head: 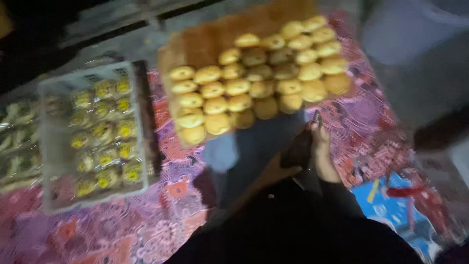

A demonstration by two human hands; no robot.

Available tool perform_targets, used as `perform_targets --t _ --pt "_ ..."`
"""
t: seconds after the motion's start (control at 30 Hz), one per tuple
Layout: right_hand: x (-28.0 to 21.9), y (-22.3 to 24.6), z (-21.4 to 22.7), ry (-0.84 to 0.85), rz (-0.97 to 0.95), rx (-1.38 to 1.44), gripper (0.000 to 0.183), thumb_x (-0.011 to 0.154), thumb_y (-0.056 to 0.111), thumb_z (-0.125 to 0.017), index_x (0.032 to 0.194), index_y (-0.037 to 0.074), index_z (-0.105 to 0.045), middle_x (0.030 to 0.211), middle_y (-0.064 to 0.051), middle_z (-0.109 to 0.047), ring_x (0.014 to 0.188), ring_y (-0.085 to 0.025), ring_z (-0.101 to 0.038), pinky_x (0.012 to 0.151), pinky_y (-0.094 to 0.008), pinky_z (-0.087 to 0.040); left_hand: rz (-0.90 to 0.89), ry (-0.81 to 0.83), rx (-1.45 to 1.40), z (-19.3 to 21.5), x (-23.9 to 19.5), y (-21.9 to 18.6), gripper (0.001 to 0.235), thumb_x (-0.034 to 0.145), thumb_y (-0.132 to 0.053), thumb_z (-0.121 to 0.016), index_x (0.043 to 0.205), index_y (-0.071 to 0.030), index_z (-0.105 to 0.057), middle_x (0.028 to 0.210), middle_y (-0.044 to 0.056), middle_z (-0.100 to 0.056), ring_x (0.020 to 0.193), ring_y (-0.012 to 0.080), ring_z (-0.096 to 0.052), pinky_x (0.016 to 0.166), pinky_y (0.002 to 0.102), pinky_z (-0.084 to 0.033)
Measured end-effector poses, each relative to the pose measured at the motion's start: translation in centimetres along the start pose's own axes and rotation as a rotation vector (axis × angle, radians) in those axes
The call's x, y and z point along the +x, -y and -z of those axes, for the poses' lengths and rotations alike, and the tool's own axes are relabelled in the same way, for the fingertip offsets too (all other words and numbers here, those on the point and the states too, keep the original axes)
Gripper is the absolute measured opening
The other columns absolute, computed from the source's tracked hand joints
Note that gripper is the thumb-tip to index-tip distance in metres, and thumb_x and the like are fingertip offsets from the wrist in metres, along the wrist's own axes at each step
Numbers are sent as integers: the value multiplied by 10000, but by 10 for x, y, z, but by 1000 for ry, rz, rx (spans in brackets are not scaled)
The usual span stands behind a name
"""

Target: The person fills small round buns with a brown paste using a piping bag. They systematically move across rows of buns, piping the filling into each one before moving to the next.

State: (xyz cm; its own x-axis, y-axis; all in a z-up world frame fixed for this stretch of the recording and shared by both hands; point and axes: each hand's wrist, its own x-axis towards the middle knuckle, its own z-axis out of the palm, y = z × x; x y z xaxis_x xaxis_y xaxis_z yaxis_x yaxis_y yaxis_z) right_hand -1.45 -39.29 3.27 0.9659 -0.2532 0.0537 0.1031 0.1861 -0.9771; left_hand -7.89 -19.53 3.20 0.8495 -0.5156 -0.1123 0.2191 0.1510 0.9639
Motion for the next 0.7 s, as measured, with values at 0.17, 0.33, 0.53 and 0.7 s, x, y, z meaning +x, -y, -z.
perform_targets --t 0.17,0.33,0.53,0.7 --pt "-83 48 87 -206 124 -176 269 1110 245 -416 929 72 -513 822 -61 -676 748 -172 -659 727 -313 -554 51 231 -247 -54 18 95 940 813 -251 -853 1564 -50 -323 1439 78 -540 1257 207 -553 979 378 -533" --pt "-126 50 183 -651 257 -623 304 1151 184 -433 962 -15 -563 845 -131 -636 768 -202 -611 705 -330 -502 55 192 -58 -62 41 151 675 990 -96 -818 1561 60 -493 1158 174 -616 1038 245 -575 896 378 -545" --pt "-154 42 343 -1020 400 -878 341 1179 205 -428 1335 -89 -503 859 -102 -608 736 -206 -584 654 -347 -494 408 314 -485 -1 27 129 597 991 -256 -550 1513 -75 -324 1298 175 -634 1151 336 -659 1012 488 -554" --pt "-164 59 444 -1204 469 -593 323 1210 243 -470 1269 -71 -521 819 -57 -581 668 -163 -614 606 -324 -543 428 298 -694 20 16 106 566 1046 -326 -541 1487 4 -412 1246 242 -650 1084 390 -666 940 531 -557"
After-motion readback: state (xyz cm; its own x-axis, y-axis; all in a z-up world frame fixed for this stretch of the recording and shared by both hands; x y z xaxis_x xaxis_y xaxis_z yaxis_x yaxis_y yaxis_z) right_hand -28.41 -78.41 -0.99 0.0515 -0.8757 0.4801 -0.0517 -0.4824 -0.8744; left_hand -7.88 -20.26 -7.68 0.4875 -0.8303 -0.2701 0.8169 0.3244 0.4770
